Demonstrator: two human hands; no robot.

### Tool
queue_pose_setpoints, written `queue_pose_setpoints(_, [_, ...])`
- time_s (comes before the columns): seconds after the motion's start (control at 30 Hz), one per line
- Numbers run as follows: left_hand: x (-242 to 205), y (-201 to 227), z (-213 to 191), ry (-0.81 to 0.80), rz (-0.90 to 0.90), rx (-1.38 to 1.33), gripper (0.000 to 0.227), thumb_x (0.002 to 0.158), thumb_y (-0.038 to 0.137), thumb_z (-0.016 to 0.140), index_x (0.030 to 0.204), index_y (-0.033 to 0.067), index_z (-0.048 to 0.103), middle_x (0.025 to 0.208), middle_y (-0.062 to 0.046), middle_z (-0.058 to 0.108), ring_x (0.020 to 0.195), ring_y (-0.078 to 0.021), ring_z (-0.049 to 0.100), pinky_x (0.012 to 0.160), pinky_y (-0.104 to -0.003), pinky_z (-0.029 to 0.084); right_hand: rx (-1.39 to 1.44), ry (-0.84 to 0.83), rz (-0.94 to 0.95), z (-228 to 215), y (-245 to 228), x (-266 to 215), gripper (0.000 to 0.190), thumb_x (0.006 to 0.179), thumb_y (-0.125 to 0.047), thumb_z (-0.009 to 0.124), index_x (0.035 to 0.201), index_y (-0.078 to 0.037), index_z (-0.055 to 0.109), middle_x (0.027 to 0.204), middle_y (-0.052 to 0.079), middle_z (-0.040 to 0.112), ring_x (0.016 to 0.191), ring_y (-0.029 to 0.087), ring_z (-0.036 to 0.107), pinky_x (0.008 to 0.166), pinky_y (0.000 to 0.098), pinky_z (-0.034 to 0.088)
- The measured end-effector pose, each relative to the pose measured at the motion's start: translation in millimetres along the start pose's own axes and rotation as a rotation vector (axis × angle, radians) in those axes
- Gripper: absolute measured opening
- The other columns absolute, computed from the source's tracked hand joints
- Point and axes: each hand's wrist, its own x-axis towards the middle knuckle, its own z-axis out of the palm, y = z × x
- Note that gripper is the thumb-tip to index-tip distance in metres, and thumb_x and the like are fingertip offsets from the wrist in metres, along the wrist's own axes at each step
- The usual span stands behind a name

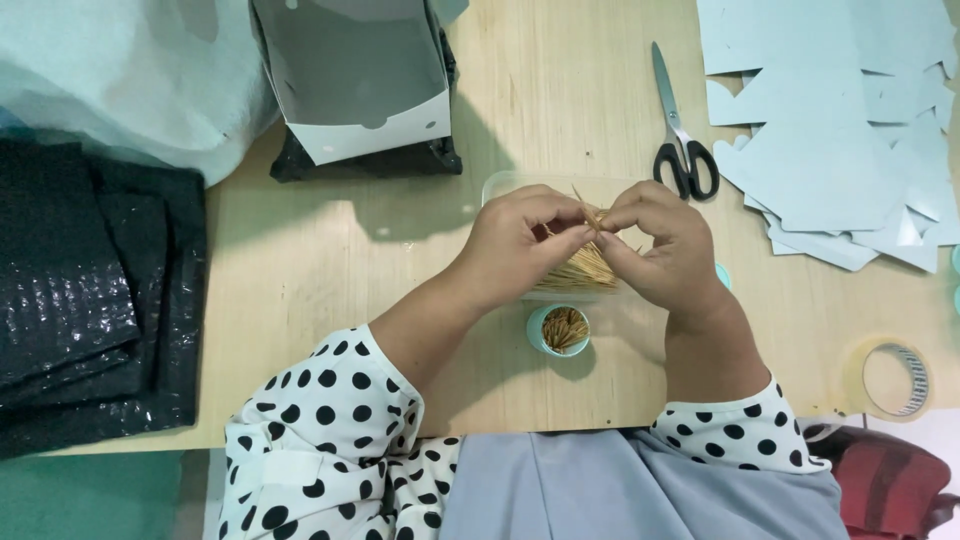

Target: The person repeatedly picks up toothpicks from a clear plastic container and places them into a small light-blue cup. The hands handle the toothpicks one by one or in small groups throughout the clip.

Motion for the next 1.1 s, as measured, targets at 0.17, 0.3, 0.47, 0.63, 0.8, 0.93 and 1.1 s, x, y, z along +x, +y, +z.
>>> queue_pose_setpoints(0.17, [2.2, -3.3, 3.9, 0.035, -0.04, -0.081, 0.01, 0.086, 0.012, 0.08, 0.096, 0.0125, 0.08, 0.083, -0.004, 0.073, 0.074, -0.0103, 0.069, 0.061, -0.022, 0.057, 0.017, 0.014, -0.043, 6.7, -9.4, 3.3, 0.008, 0.086, 0.003, 0.078, 0.089, -0.004, 0.078, 0.081, 0.01, 0.065, 0.076, 0.025, 0.062, 0.074, 0.0357, 0.05])
queue_pose_setpoints(0.3, [2.9, -0.4, 3.0, 0.065, -0.043, -0.076, 0.003, 0.089, 0.015, 0.079, 0.091, 0.0127, 0.079, 0.074, -0.002, 0.07, 0.068, -0.0089, 0.066, 0.059, -0.024, 0.053, -0.005, -0.01, -0.043, 4.0, -8.4, 4.8, 0.01, 0.086, 0.002, 0.078, 0.091, -0.006, 0.08, 0.081, 0.008, 0.067, 0.077, 0.024, 0.063, 0.075, 0.0339, 0.049])
queue_pose_setpoints(0.47, [5.8, 1.3, -0.2, 0.094, -0.149, -0.204, 0.006, 0.094, 0.013, 0.072, 0.092, 0.0082, 0.076, 0.068, 0.0, 0.067, 0.066, -0.0051, 0.061, 0.061, -0.021, 0.055, -0.122, 0.025, -0.108, -0.4, -17.5, 7.3, 0.017, 0.086, -0.005, 0.083, 0.102, -0.003, 0.08, 0.088, 0.012, 0.068, 0.081, 0.029, 0.062, 0.079, 0.038, 0.05])
queue_pose_setpoints(0.63, [3.5, 2.6, 0.1, 0.082, -0.256, -0.273, 0.007, 0.094, 0.01, 0.072, 0.095, 0.0036, 0.075, 0.073, -0.007, 0.072, 0.071, -0.0109, 0.072, 0.065, -0.023, 0.064, -0.221, -0.001, -0.209, -10.0, -30.7, 13.9, 0.081, 0.069, -0.02, 0.099, 0.137, 0.004, 0.063, 0.123, 0.025, 0.063, 0.111, 0.042, 0.06, 0.099, 0.0508, 0.049])
queue_pose_setpoints(0.8, [1.1, -8.5, 0.6, -0.05, -0.24, -0.223, 0.004, 0.09, 0.009, 0.074, 0.089, 0.0057, 0.074, 0.065, -0.006, 0.07, 0.062, -0.009, 0.069, 0.055, -0.023, 0.06, -0.268, -0.113, -0.341, 2.3, -34.2, 10.9, 0.105, 0.068, -0.028, 0.099, 0.155, -0.011, 0.043, 0.16, 0.025, 0.037, 0.143, 0.045, 0.04, 0.115, 0.0562, 0.039])
queue_pose_setpoints(0.93, [-0.4, 0.8, 1.3, -0.103, -0.254, -0.223, 0.006, 0.091, 0.01, 0.074, 0.095, 0.0067, 0.077, 0.067, -0.005, 0.07, 0.066, -0.0056, 0.063, 0.059, -0.024, 0.058, -0.271, -0.127, -0.387, 8.0, -27.0, 7.6, 0.112, 0.06, -0.027, 0.103, 0.155, -0.012, 0.044, 0.161, 0.026, 0.036, 0.148, 0.048, 0.035, 0.119, 0.0608, 0.034])
queue_pose_setpoints(1.1, [-1.0, 3.3, -1.7, -0.136, -0.279, -0.233, 0.005, 0.089, 0.01, 0.075, 0.092, 0.0082, 0.077, 0.065, -0.002, 0.069, 0.065, -0.0034, 0.061, 0.061, -0.021, 0.055, -0.276, -0.093, -0.437, 10.4, -26.0, 10.2, 0.109, 0.058, -0.028, 0.104, 0.15, -0.009, 0.048, 0.153, 0.024, 0.05, 0.142, 0.046, 0.045, 0.12, 0.0602, 0.034])
